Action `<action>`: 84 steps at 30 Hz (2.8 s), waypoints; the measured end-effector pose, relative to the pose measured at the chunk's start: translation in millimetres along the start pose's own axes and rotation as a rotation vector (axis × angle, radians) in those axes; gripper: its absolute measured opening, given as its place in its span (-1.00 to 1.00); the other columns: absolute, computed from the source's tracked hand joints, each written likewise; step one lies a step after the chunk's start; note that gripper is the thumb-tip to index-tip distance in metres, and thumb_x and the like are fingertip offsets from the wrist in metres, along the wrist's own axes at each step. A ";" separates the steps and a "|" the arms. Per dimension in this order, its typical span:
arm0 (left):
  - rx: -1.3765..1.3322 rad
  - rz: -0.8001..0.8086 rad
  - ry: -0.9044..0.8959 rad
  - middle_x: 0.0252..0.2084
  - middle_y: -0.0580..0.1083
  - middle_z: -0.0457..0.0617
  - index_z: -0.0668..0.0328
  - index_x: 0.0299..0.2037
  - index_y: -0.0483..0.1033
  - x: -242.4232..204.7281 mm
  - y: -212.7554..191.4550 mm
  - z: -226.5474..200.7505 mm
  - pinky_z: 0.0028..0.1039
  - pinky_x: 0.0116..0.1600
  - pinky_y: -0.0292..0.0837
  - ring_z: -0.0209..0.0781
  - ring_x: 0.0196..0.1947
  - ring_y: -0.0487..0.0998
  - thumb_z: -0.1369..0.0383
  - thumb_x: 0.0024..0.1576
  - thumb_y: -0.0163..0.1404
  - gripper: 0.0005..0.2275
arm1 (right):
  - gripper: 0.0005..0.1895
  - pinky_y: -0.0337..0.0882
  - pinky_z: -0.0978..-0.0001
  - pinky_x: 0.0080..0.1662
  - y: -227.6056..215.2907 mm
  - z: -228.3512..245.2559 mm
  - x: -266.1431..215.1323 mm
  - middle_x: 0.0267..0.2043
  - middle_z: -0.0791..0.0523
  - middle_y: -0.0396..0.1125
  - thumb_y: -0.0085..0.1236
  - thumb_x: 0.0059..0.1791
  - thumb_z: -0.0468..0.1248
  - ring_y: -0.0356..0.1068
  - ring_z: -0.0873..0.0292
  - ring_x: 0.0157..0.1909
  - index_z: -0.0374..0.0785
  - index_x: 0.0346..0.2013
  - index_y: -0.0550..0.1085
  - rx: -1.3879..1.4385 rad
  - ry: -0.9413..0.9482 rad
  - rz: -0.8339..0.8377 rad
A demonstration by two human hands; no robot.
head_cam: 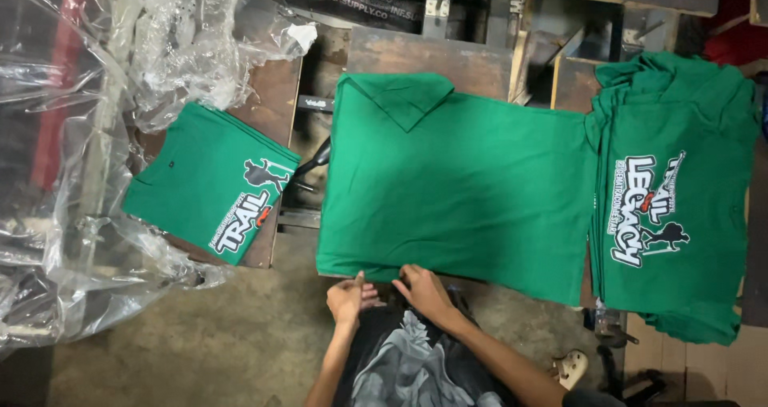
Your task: The person folds a green t-shirt on a wooden table. They smooth the shirt, fold the sleeves and bottom, then fold it in half and place it on a stack of similar shirts.
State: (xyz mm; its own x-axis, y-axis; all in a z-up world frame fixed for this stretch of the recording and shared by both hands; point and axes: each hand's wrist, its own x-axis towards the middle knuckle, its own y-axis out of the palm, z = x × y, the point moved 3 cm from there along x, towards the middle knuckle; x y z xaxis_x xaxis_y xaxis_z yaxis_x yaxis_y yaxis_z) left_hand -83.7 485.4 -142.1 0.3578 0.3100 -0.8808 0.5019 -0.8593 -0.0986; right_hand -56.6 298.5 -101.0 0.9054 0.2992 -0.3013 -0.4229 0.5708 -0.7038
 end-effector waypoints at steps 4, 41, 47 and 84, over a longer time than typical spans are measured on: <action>0.037 0.073 0.013 -0.24 0.56 0.56 0.75 -0.07 0.45 20.5 -5.9 16.4 -0.04 -0.30 0.68 0.29 -0.36 0.69 0.44 0.22 0.07 -0.70 | -0.87 0.48 0.06 -0.30 44.0 -21.8 16.4 -0.42 0.08 0.38 0.11 0.00 -0.16 0.52 -0.12 -0.32 -0.08 -0.35 0.38 -0.144 0.007 0.079; -0.083 -0.551 0.602 -0.35 0.52 -0.03 0.18 -0.25 0.37 108.9 -96.9 87.5 -0.56 -0.17 0.48 -0.31 -0.33 0.55 0.58 -0.02 0.31 -0.69 | -0.57 0.36 -0.04 -0.03 26.5 24.4 0.3 -0.15 -0.05 0.50 -0.11 0.14 -0.03 0.45 -0.19 -0.04 -0.30 -0.29 0.55 -0.037 -0.381 0.503; 0.379 -0.628 0.908 -0.28 0.47 0.10 0.18 -0.14 0.40 -16.5 -15.4 -19.0 -0.20 -0.05 0.35 0.08 -0.27 0.47 0.51 0.15 -0.03 -0.88 | -0.76 0.40 0.24 -0.06 -30.7 -14.2 24.6 -0.14 0.11 0.55 0.00 0.07 -0.17 0.53 0.10 -0.10 -0.17 -0.20 0.60 0.262 -0.152 0.256; 0.626 0.145 1.123 -0.27 0.56 0.08 0.03 -0.18 0.63 234.3 223.1 -403.3 -0.14 0.03 0.50 0.14 -0.17 0.61 0.32 0.15 0.22 -0.90 | -0.97 0.51 0.24 -0.21 -269.9 -32.6 498.7 -0.39 0.30 0.30 0.10 0.07 -0.07 0.47 0.15 -0.27 0.21 -0.24 0.50 -0.637 -0.175 -0.424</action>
State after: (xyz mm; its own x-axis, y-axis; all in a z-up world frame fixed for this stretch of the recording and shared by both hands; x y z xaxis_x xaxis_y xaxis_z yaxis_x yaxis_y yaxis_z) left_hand 429.7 530.4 -183.8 0.9923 0.1068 -0.0631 0.0608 -0.8623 -0.5028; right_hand 510.3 268.7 -82.3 0.9429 0.3002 0.1447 0.1094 0.1311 -0.9853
